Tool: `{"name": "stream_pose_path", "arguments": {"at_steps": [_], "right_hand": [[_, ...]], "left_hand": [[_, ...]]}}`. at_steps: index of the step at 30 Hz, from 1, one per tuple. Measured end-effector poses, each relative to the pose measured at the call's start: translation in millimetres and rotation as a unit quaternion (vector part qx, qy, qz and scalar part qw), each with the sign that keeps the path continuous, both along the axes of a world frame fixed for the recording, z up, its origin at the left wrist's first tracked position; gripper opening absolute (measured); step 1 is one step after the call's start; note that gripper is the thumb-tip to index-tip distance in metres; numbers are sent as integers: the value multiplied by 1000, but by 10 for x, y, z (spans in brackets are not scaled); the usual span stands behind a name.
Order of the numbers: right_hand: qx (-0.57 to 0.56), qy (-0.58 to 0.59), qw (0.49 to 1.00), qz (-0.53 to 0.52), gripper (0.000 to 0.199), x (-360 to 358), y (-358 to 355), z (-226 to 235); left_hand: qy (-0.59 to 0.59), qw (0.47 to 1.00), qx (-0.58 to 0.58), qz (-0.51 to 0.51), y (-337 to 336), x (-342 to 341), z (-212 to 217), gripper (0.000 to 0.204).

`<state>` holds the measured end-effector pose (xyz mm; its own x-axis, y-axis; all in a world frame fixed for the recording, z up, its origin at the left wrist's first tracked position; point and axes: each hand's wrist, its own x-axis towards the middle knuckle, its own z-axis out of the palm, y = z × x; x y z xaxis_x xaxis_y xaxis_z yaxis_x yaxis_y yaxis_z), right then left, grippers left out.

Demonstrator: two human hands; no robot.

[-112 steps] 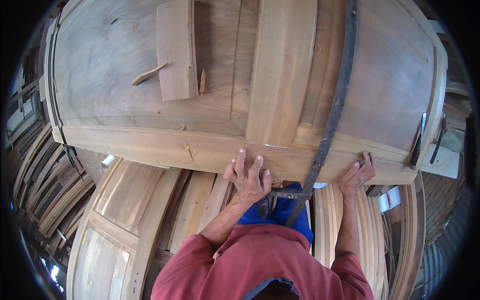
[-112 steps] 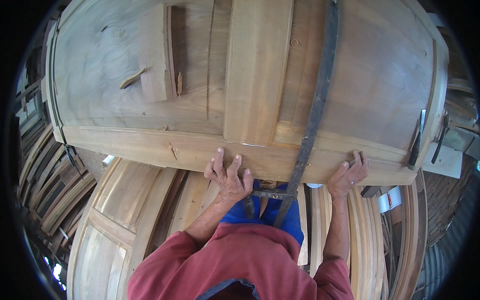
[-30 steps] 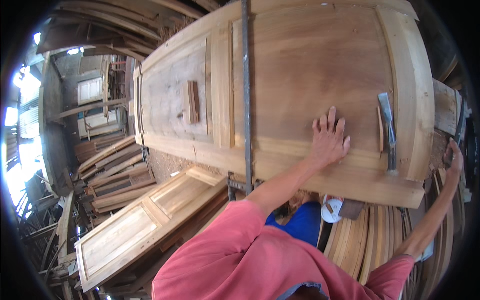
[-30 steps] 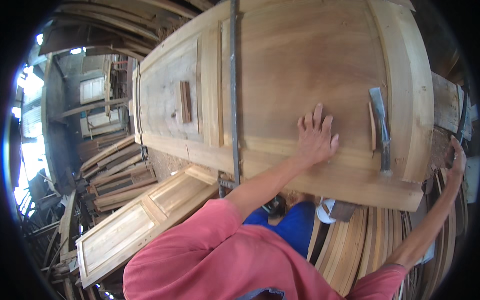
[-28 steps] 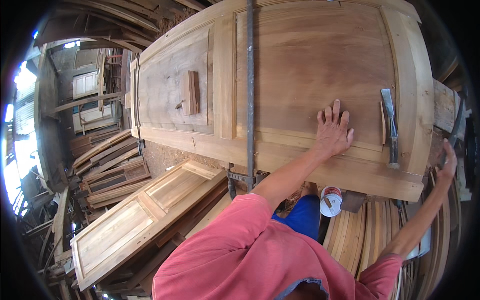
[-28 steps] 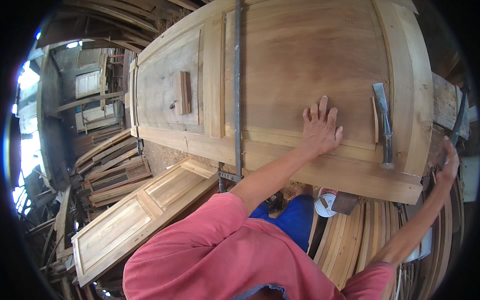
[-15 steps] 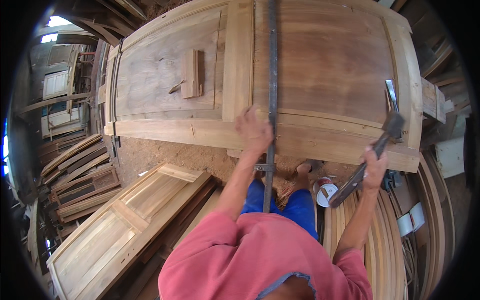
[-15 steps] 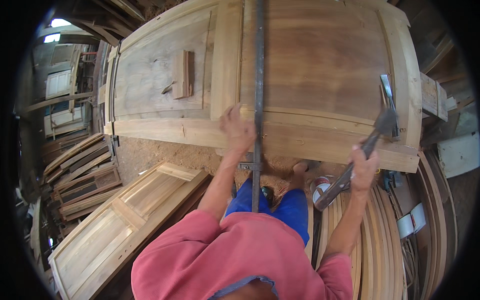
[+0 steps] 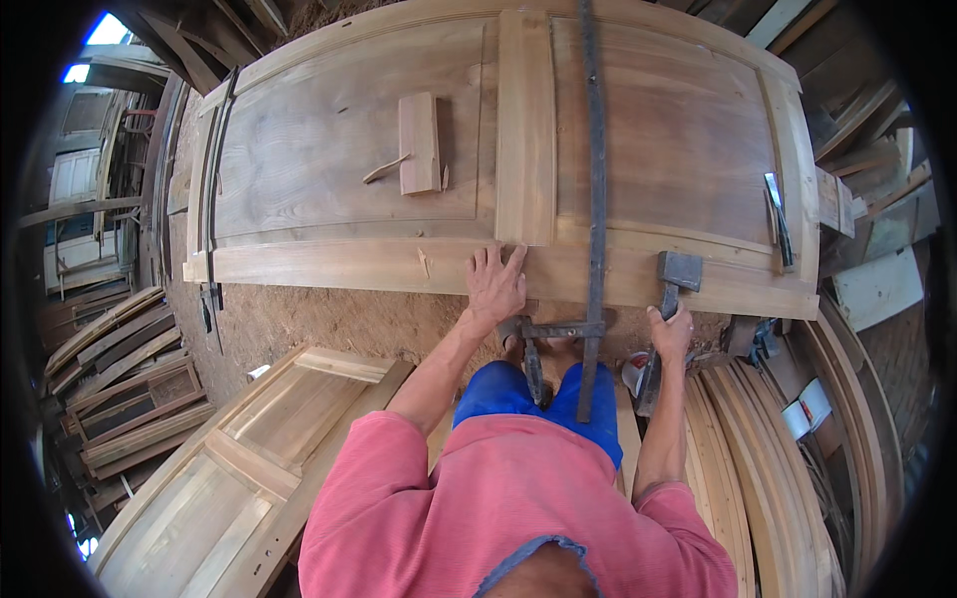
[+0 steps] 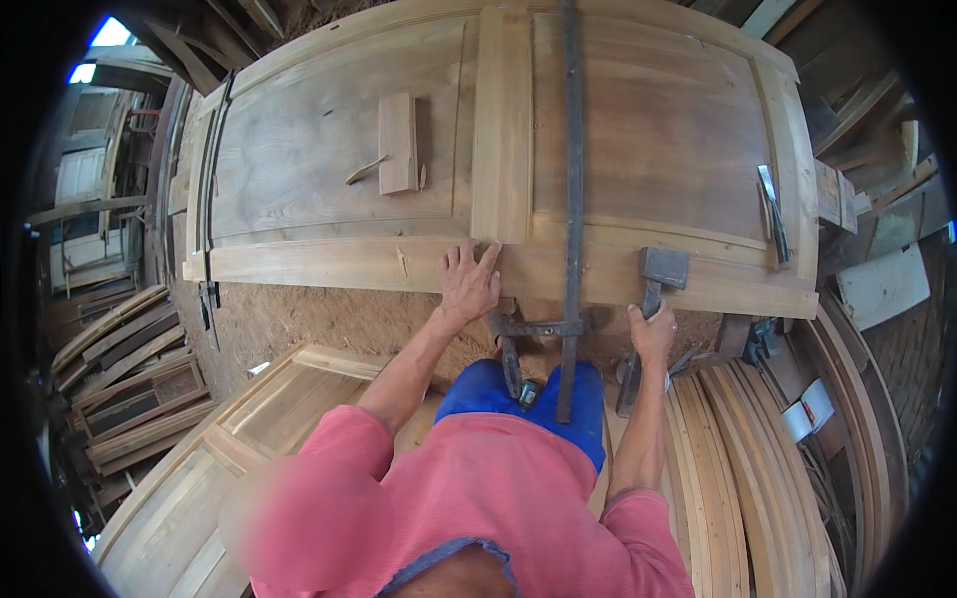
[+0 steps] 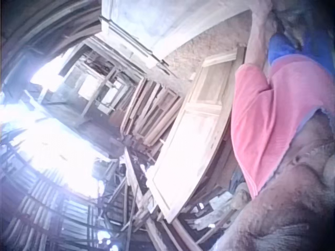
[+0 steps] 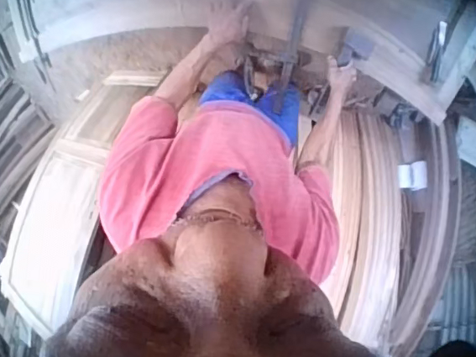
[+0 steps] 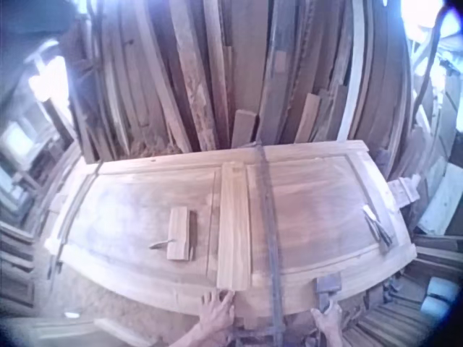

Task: The person shapes a wooden panel using a chisel, mallet, and saw. The person marks the wood, removes excess material with a chisel and mallet, and uses a saw to make cuts on a small wooden block and a larger door panel.

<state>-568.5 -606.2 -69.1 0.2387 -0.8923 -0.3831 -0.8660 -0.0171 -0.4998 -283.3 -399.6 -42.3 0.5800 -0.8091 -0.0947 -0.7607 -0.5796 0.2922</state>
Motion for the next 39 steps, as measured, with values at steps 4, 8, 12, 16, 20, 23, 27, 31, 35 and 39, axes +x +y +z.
{"name": "stream_pose_path", "arguments": {"at_steps": [4,8,12,16,20,23,27,31,35,39], "right_hand": [[56,-45,997,-20,47,11,-31,-41],[80,-34,996,-13,48,65,-97,-16],[92,-81,992,-41,44,31,-84,-106],[121,-152,979,-65,31,117,-119,21],[128,-192,970,-73,28,167,-119,-82],[191,-184,959,-100,39,177,-131,-27],[183,-201,956,-106,38,272,-82,-27],[196,-202,952,-117,34,295,-77,-33],[199,-206,952,-107,32,243,-96,-43],[177,-175,963,-103,40,295,-87,21]], "left_hand": [[22,999,7,40,-39,19,-17,48],[661,708,-183,169,512,-198,-237,26],[833,430,-179,298,1395,-336,-775,30],[815,238,-276,449,1267,-120,-1292,37],[788,149,-349,484,1093,38,-2106,39],[769,107,-362,516,998,20,-2394,39],[758,69,-357,541,982,-9,-2424,39],[749,48,-356,557,935,-49,-2360,38],[747,44,-352,563,864,-50,-2270,38],[753,52,-328,568,863,-38,-2104,37]]}}
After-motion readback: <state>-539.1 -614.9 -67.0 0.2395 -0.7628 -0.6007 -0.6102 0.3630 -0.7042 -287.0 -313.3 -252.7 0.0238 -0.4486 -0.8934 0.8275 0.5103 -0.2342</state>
